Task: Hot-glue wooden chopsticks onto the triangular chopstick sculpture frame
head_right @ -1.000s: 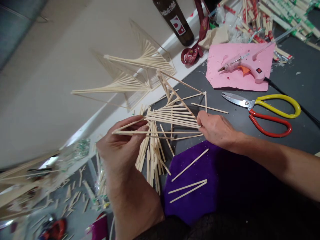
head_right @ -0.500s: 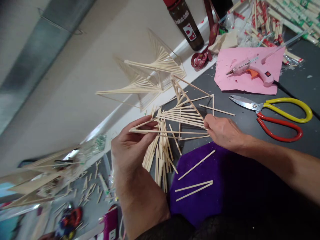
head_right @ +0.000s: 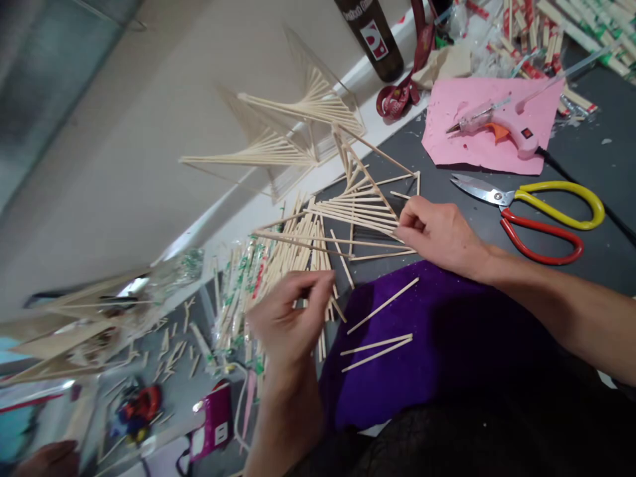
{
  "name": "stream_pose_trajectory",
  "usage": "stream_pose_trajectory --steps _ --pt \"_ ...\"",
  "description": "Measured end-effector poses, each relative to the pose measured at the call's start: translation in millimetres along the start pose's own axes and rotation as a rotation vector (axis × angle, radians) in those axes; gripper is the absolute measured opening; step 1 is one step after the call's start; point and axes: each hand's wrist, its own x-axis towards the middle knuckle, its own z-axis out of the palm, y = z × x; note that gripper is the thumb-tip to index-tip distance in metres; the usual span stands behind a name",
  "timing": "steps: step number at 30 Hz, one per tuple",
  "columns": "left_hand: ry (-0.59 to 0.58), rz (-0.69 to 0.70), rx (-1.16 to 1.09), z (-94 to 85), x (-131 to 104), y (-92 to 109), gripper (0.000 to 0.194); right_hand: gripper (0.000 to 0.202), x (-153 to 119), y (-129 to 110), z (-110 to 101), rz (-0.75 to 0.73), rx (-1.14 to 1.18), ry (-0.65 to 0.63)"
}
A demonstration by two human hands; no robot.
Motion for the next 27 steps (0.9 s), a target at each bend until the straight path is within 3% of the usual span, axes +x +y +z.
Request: stream_pose_trajectory --steps 3,8,13,27 --pt "-0.231 0.088 0.121 21.3 -5.3 10.8 0.023 0.011 0.1 -2.1 -3.1 -0.020 0.025 0.027" --pt "-0.375 0.032 0.441 50.4 16.0 14.0 0.037 0.011 -1.6 -0.1 -3.1 -0.052 0.049 0.032" --pt "-0.558 -0.005 0.553 66.4 36.1 17.8 0.039 0.011 -3.2 2.0 -3.8 -0.083 0.086 0.044" --pt "-0.446 0.024 0.602 81.0 41.7 6.2 0.035 0.009 -4.2 5.4 0.1 -0.091 0.036 -0.002"
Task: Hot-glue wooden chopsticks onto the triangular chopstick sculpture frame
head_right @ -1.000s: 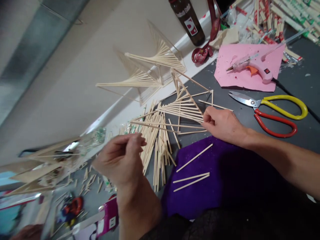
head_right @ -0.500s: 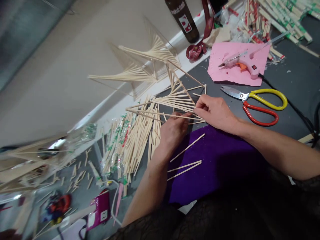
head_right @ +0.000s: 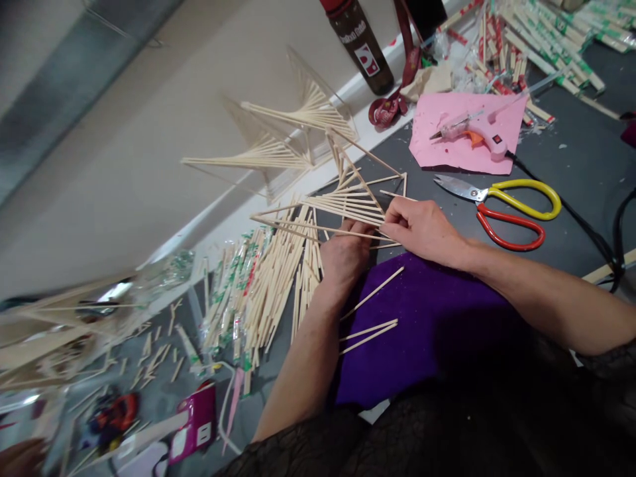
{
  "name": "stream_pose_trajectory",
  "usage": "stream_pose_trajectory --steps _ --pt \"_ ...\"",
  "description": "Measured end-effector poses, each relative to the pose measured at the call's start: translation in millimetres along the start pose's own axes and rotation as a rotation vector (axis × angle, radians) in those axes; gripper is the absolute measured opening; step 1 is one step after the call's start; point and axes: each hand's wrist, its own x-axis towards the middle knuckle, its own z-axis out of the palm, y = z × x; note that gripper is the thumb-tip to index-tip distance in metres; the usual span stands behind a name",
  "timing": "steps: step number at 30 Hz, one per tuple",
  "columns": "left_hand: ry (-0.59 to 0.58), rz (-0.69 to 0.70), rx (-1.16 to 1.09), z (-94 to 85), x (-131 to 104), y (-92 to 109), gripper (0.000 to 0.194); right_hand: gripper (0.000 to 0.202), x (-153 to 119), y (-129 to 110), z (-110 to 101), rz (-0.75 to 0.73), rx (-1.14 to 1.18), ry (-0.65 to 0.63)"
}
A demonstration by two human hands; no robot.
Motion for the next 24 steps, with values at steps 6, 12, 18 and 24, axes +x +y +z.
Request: stream_pose_trajectory --steps 6,12,18,24 --pt "0.014 -0.015 -0.002 5.1 2.6 -2.9 0.034 0.007 1.7 6.9 1.3 0.049 -0.286 -0.070" --pt "0.043 -0.034 -0.011 6.7 2.2 -2.8 0.032 0.012 3.5 5.2 1.9 0.134 -0.561 -0.240" --pt "0.058 -0.096 -0.049 7.8 3.6 -3.4 0.032 0.026 5.4 11.0 8.8 0.143 -0.648 -0.256" --pt "0.088 -0.069 -0.117 7.2 5.3 -4.4 0.030 0.032 7.9 10.2 15.0 0.100 -0.696 -0.283"
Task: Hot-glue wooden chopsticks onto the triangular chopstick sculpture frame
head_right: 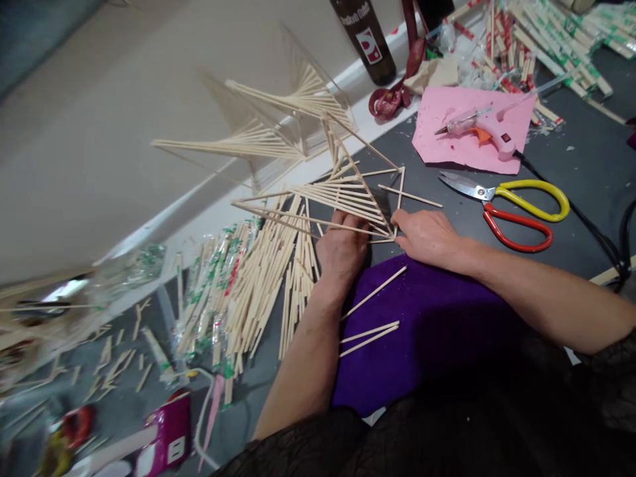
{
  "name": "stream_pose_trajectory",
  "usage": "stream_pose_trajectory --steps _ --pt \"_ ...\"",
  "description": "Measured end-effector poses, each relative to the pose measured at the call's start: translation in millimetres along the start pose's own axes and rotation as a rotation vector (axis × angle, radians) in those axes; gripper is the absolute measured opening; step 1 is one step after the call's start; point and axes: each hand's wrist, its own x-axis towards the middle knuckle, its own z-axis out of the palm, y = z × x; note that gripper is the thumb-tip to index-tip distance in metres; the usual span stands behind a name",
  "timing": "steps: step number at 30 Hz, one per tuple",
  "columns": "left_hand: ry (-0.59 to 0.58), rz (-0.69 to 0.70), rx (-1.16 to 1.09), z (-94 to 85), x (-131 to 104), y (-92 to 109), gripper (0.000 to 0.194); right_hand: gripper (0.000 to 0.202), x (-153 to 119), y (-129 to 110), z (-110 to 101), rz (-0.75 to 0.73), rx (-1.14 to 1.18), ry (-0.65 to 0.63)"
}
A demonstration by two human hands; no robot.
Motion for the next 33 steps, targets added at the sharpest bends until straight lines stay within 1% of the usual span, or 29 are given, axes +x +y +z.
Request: stream_pose_trajectory --steps 5,8,11,15,19,23,26,29,33 --pt "0.027 0.043 -0.124 3.1 1.2 -7.1 0.027 0.030 2.2 -1.8 0.2 0.005 0.025 0.001" --pt "0.084 0.100 -0.238 7.6 1.3 -13.7 0.024 0.027 2.3 -1.7 0.0 0.033 0.056 0.007" --pt "0.130 0.118 -0.314 11.5 0.7 -17.6 0.024 0.021 1.6 -2.4 -0.3 0.050 0.090 0.013" --pt "0.149 0.150 -0.380 14.4 0.1 -19.0 0.023 0.020 1.7 -3.7 0.8 0.028 0.096 0.027" --pt "0.162 0.180 -0.405 15.7 0.4 -21.7 0.023 0.023 4.0 -4.1 0.8 0.006 0.053 0.018" --pt "0.209 0.190 -0.417 13.4 0.4 -26.7 0.026 0.024 2.2 -3.0 -6.3 -0.028 0.043 0.034" --pt "0.226 0.172 -0.416 9.9 -1.1 -29.5 0.028 0.019 -7.3 -3.2 -16.5 -0.049 0.071 0.134" --pt "0.244 0.184 -0.397 7.2 -3.1 -31.4 0.028 0.015 -21.7 -5.4 -28.2 -0.071 0.138 0.295" --pt "0.258 0.238 -0.344 1.7 -6.0 -36.8 0.026 0.020 -36.2 -5.6 -41.6 -0.179 0.252 0.535"
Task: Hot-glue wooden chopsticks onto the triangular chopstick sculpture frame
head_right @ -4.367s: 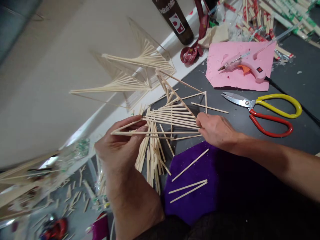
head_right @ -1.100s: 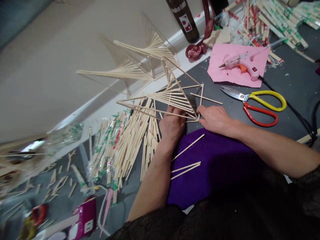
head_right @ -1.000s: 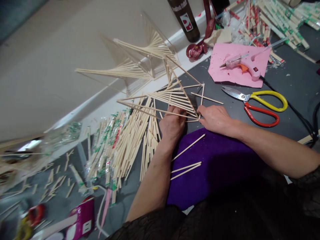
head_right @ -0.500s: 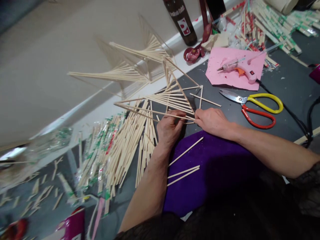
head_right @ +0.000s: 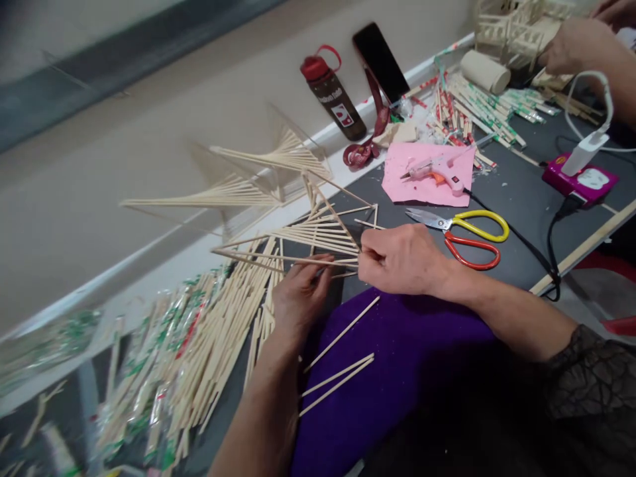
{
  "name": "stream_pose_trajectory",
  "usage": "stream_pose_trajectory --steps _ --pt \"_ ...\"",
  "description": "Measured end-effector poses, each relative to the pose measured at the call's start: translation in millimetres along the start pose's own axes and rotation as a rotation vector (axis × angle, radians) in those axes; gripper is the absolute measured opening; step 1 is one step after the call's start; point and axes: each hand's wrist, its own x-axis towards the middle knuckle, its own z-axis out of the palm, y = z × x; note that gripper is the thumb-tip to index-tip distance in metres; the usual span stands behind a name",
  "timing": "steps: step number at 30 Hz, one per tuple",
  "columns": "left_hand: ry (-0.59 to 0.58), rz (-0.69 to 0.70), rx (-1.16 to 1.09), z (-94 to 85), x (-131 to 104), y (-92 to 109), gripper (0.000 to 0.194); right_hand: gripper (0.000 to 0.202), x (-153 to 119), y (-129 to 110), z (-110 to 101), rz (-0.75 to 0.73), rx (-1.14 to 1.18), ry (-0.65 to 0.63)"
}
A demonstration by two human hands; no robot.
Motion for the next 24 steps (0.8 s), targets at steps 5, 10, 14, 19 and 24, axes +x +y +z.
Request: stream_pose_trajectory --steps 5,10,14,19,24 --pt "-0.018 -0.040 -0.015 -31.1 -11.6 16.5 0.022 0.021 1.4 -0.1 -16.4 -0.097 0.216 0.306" --pt "-0.038 -0.461 -0.730 -55.4 -22.5 74.5 0.034 0.021 -2.4 -4.5 -11.9 -0.146 0.418 0.222" --pt "0.210 -0.635 -1.195 -46.3 -11.9 102.5 0.043 0.022 -10.3 -1.3 9.8 -0.246 0.263 -0.022" --pt "0.352 -0.654 -1.391 -31.6 -5.3 94.0 0.036 0.021 -9.8 7.1 22.2 -0.233 0.042 -0.301" --pt "0.348 -0.644 -1.500 -37.5 -15.3 95.3 0.032 0.026 -5.5 14.4 17.6 -0.186 0.143 -0.362"
